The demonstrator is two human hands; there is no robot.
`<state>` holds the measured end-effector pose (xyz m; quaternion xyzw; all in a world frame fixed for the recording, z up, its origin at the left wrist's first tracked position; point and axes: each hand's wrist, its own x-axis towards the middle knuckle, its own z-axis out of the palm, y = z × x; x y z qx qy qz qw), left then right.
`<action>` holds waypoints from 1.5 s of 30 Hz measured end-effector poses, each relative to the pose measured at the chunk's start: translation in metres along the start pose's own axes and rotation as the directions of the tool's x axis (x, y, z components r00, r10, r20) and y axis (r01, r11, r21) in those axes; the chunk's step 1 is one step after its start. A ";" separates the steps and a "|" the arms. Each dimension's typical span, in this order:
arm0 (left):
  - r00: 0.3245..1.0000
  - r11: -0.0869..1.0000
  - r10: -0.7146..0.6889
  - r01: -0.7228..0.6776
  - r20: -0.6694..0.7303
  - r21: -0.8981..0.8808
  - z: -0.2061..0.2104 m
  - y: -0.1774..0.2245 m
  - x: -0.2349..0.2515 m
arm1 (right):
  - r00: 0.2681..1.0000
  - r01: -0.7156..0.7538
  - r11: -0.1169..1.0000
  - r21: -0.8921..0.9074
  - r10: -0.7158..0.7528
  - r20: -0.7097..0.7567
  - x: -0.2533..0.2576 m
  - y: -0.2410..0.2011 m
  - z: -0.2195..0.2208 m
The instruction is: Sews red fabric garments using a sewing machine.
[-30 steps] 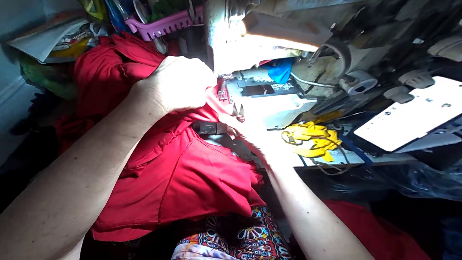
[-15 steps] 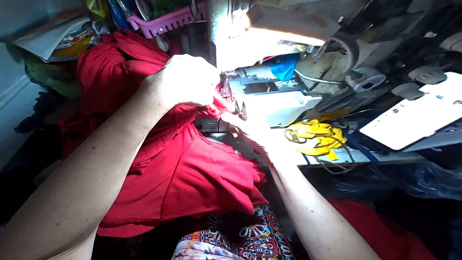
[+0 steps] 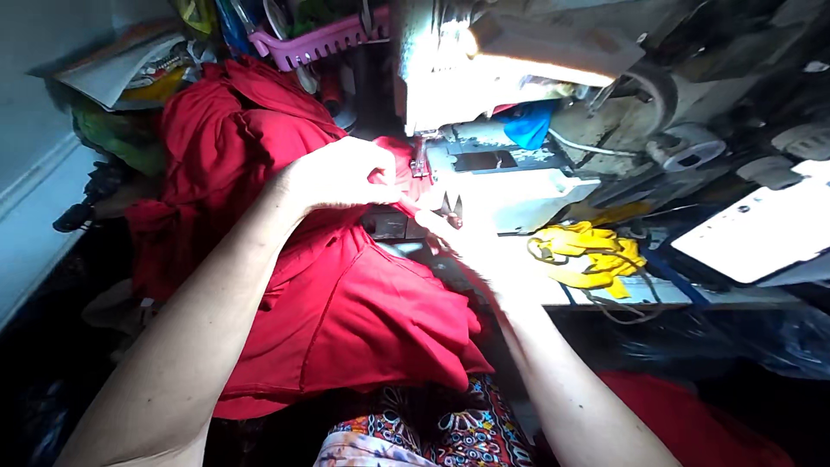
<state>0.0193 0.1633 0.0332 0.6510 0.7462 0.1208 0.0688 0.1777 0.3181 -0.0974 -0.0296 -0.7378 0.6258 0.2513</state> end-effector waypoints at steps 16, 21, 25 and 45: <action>0.827 0.854 -0.424 0.500 -0.370 0.140 0.050 -0.028 0.052 | 0.998 -0.023 0.910 -0.414 -0.004 -0.066 -0.035 -0.039 0.005; 0.711 0.804 -0.473 0.590 -0.520 0.076 0.029 -0.054 0.015 | 0.993 -0.062 0.829 -0.555 -0.005 -0.118 -0.034 -0.029 -0.017; 0.724 0.869 -0.470 0.482 -0.505 -0.117 0.021 -0.034 -0.013 | 0.990 -0.023 0.665 -0.747 -0.090 -0.110 -0.025 -0.039 -0.021; 0.000 0.728 -0.685 -0.028 -0.728 -0.685 0.022 -0.037 -0.228 | 0.919 -0.375 0.800 -0.468 0.387 -0.076 -0.085 -0.069 -0.040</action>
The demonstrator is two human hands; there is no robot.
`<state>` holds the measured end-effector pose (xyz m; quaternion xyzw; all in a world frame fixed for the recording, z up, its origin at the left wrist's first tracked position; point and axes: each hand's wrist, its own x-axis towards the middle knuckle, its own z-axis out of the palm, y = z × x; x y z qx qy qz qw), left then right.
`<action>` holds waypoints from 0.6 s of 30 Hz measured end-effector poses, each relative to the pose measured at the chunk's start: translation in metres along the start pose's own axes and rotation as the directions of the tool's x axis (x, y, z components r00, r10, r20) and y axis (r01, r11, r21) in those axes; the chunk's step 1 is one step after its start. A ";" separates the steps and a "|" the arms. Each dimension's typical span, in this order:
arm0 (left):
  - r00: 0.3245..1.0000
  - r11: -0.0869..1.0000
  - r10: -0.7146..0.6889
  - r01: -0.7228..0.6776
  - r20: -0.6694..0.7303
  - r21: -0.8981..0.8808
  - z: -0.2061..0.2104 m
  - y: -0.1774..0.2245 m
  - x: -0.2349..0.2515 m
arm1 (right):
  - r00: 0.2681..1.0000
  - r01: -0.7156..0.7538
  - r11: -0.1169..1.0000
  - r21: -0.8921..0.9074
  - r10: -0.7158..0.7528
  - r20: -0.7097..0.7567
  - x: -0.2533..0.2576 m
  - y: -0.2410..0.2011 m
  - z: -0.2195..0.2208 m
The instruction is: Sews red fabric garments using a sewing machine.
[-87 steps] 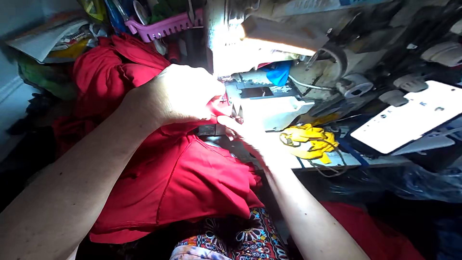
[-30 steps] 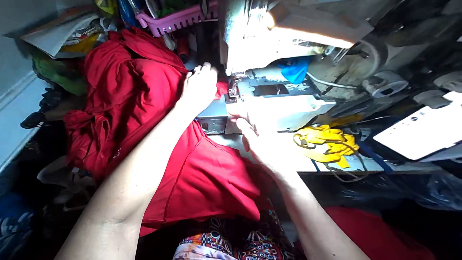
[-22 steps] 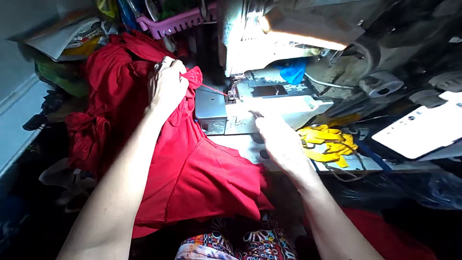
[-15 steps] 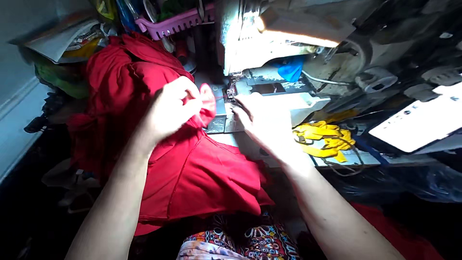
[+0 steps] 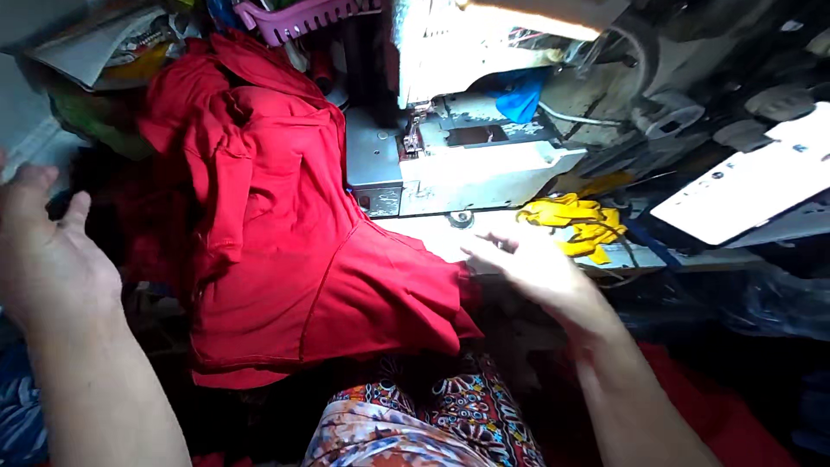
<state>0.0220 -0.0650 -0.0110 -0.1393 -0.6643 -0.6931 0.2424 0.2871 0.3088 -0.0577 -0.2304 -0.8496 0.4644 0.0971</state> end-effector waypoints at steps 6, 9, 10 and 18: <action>0.766 0.997 -0.020 -0.033 0.642 0.070 0.057 0.027 -0.150 | 0.990 0.093 0.921 0.377 -0.126 0.064 -0.032 0.029 0.050; 0.553 0.991 -0.131 0.085 0.823 0.102 0.089 0.032 -0.213 | 0.962 0.125 0.782 0.610 -0.246 0.118 -0.041 0.000 0.058; 0.539 0.986 -0.164 0.124 0.826 0.115 0.094 0.035 -0.222 | 0.944 0.126 0.750 0.650 -0.291 0.153 -0.042 -0.004 0.059; 0.555 0.908 -0.305 0.414 0.774 0.061 0.095 0.048 -0.219 | 0.927 0.276 0.778 0.565 -0.370 0.057 -0.063 -0.004 0.056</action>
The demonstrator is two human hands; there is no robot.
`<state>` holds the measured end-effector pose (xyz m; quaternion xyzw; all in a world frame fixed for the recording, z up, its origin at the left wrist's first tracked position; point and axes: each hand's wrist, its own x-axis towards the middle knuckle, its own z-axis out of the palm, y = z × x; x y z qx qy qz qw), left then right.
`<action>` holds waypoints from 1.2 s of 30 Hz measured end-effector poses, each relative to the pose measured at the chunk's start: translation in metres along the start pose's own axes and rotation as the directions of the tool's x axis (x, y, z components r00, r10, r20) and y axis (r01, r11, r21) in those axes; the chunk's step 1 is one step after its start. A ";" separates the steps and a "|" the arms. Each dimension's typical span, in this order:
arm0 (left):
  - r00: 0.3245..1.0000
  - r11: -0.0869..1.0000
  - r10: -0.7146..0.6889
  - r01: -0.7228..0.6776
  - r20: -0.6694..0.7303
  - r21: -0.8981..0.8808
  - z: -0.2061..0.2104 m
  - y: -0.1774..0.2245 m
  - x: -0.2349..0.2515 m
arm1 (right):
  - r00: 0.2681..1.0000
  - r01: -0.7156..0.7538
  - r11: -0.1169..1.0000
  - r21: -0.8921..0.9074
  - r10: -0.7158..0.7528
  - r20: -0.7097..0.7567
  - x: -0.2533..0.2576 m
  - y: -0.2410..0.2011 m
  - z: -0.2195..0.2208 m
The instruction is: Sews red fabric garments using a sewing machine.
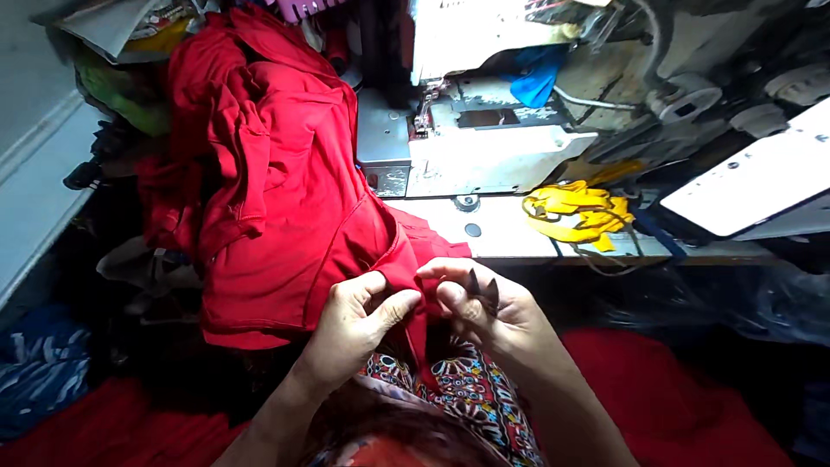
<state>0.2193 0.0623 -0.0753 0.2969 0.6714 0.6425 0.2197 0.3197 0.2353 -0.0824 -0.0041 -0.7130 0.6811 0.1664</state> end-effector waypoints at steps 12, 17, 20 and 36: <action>0.996 0.904 -0.083 0.061 -0.033 -0.422 0.004 0.006 0.012 | 0.991 0.037 0.999 -0.024 -0.040 -0.132 0.009 0.001 0.004; 0.993 0.872 -0.046 -0.012 -0.105 -0.489 -0.027 0.007 0.021 | 0.942 -0.107 0.844 0.526 0.255 -0.217 0.027 -0.005 -0.002; 0.976 0.941 0.021 -0.092 -0.215 -0.326 -0.045 0.015 0.022 | 0.938 -0.072 0.836 0.543 0.242 -0.247 0.032 -0.005 0.001; 0.880 0.626 0.475 -0.349 0.015 0.697 -0.075 0.048 0.048 | 0.927 0.218 0.836 -0.504 -0.339 -0.161 0.060 -0.014 0.000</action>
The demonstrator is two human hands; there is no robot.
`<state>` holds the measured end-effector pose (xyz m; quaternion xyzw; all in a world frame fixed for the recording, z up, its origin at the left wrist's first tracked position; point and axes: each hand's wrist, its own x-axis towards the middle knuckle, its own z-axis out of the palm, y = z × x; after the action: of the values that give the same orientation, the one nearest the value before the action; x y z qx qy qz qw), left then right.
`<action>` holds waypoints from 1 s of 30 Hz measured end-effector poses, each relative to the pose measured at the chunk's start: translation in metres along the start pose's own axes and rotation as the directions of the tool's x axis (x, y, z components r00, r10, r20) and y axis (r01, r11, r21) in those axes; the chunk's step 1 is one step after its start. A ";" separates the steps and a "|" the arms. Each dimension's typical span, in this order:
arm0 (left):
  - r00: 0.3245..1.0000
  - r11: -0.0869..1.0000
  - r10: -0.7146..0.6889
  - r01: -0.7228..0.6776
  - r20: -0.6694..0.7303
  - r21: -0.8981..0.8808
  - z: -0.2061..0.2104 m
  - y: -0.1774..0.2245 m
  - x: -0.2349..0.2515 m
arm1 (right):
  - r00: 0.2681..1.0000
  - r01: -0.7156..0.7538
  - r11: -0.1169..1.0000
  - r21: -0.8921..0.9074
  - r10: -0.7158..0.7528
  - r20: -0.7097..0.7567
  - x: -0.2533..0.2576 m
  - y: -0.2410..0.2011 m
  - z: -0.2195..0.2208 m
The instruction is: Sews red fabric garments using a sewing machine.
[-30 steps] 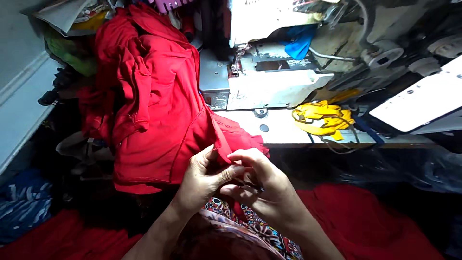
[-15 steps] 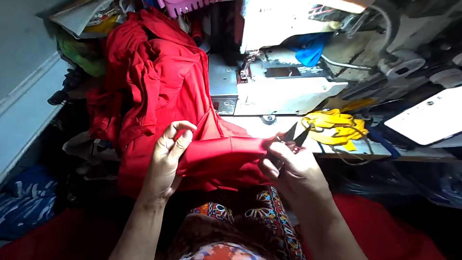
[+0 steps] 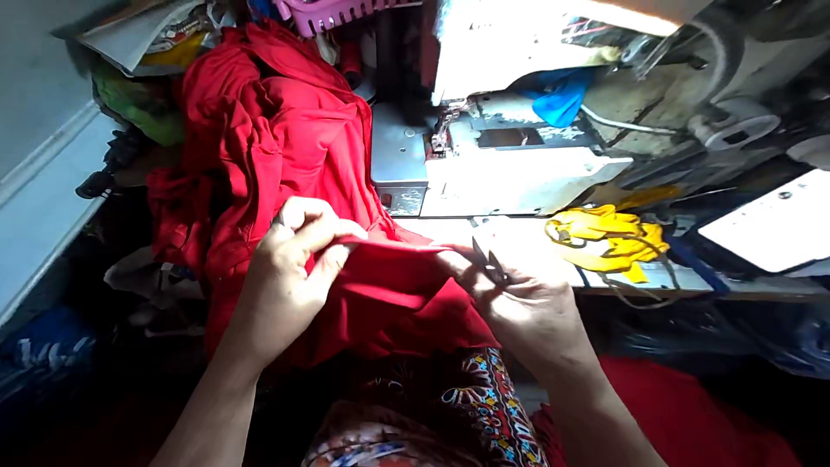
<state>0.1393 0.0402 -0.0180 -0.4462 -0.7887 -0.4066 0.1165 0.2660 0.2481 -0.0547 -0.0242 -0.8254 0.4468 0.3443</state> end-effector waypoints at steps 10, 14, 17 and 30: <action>0.955 0.978 0.187 -0.202 0.232 0.044 0.085 -0.062 0.144 | 0.794 -0.608 0.749 0.265 0.574 0.199 0.032 0.056 0.004; 0.922 0.979 0.116 -0.168 0.369 0.112 0.111 -0.065 0.176 | 0.754 -0.631 0.566 0.531 0.608 0.248 0.045 0.078 0.010; 0.916 0.982 -0.046 -0.032 0.399 0.189 0.123 -0.061 0.194 | 0.711 -0.633 0.452 0.628 0.660 0.241 0.054 0.075 0.011; 0.954 0.981 0.090 -0.135 0.286 0.142 0.103 -0.065 0.177 | 0.836 -0.543 0.792 0.279 0.542 0.088 0.049 0.079 0.010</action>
<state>0.0042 0.2067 -0.0221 -0.5325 -0.8004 -0.2682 0.0629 0.2014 0.3053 -0.0906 -0.2076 -0.7088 0.6438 0.2000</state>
